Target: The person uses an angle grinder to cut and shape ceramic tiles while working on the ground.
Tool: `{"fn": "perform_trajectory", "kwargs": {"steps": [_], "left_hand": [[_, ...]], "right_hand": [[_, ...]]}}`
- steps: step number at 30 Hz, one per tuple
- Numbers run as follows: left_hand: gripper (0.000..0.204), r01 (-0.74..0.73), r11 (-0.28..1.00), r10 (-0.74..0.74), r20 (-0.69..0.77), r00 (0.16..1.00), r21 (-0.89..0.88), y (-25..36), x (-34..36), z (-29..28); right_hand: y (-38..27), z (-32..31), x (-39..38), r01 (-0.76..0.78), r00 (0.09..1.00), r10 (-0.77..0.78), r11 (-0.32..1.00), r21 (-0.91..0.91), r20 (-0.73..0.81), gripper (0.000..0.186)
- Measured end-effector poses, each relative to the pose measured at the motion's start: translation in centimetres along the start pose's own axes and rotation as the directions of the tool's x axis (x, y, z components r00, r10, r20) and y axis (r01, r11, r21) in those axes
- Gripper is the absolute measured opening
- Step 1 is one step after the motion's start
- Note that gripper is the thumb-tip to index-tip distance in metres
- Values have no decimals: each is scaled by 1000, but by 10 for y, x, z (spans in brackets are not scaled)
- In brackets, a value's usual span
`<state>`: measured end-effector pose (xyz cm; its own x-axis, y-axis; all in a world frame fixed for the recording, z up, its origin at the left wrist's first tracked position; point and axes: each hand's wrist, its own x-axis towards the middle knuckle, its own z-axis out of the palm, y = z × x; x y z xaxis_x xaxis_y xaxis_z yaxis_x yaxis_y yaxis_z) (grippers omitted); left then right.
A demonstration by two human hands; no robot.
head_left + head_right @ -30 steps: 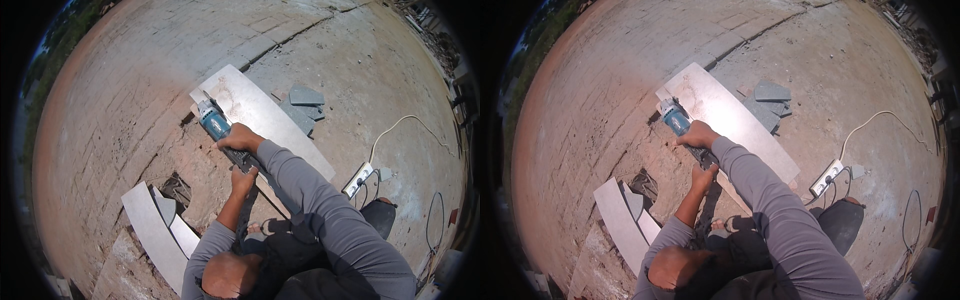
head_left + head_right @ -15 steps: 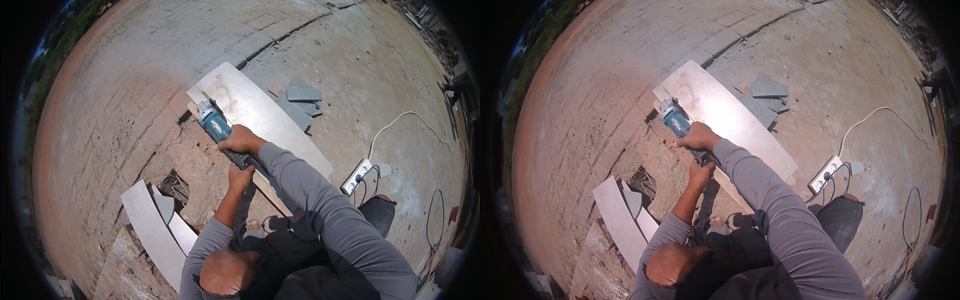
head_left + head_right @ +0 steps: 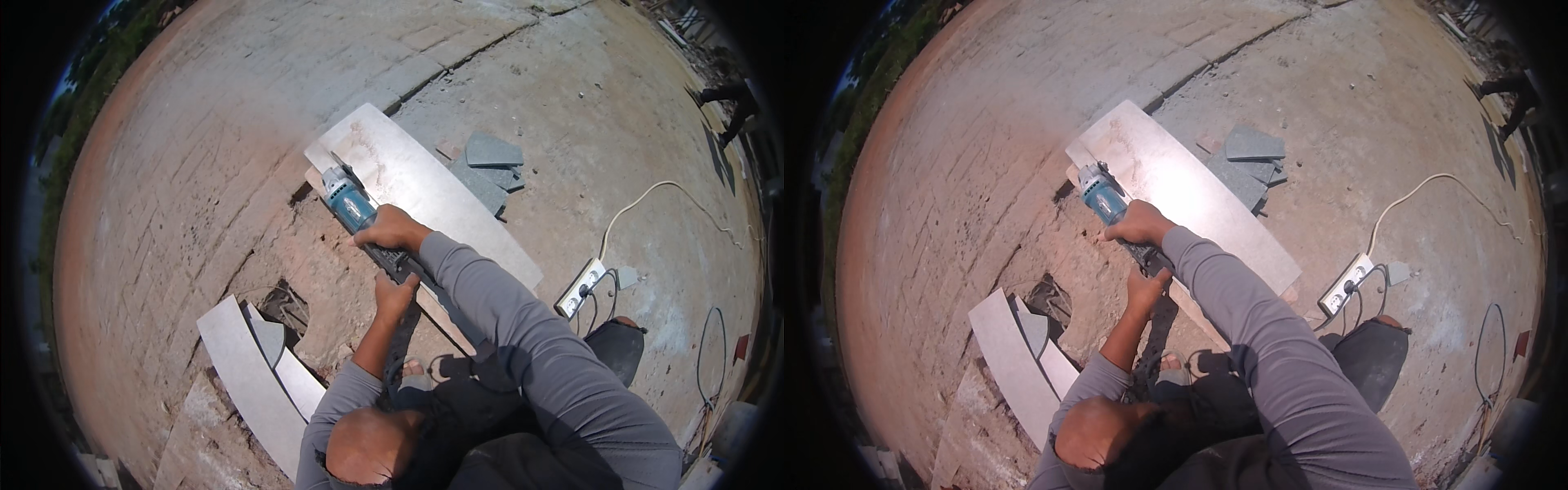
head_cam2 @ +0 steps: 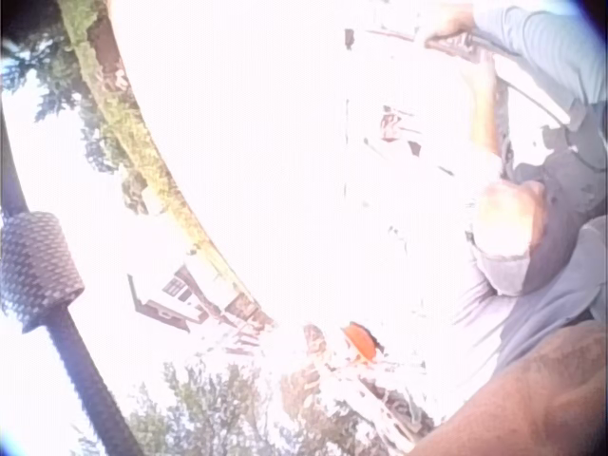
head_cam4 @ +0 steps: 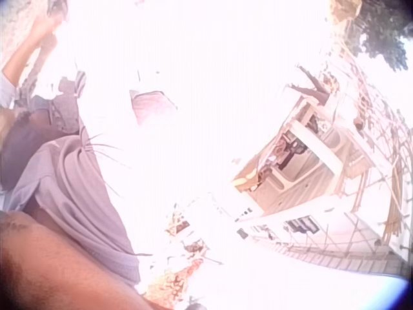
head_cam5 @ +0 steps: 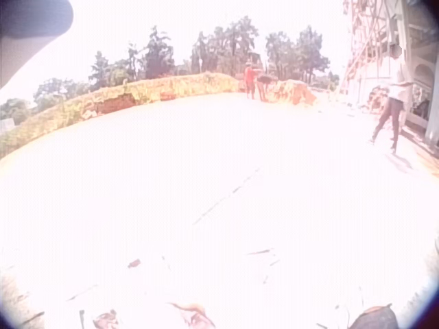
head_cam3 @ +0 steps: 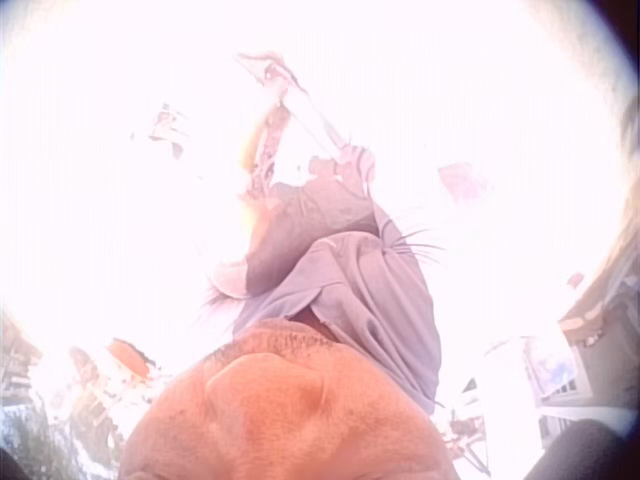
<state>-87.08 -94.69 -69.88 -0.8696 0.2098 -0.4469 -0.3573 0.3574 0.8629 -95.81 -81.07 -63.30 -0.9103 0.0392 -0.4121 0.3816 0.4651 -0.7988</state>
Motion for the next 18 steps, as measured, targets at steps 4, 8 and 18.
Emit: {"fn": "perform_trajectory", "kwargs": {"steps": [4, 8, 18], "left_hand": [[44, 33, 999, -33, 48, 998, 9, -1, -9, 4], [48, 83, 996, -82, 101, 992, -8, -1, -9, 2], [40, 35, 999, -33, 58, 998, -32, -2, -10, 4]], "right_hand": [[1, 2, -2, 0, 1000, 0, 1000, 18, 4, 81], [2, 3, -8, -10, 1000, 10, 999, -34, -13, 82], [7, 1, -20, 1, 1000, -1, 1000, -25, 4, 85]]}}
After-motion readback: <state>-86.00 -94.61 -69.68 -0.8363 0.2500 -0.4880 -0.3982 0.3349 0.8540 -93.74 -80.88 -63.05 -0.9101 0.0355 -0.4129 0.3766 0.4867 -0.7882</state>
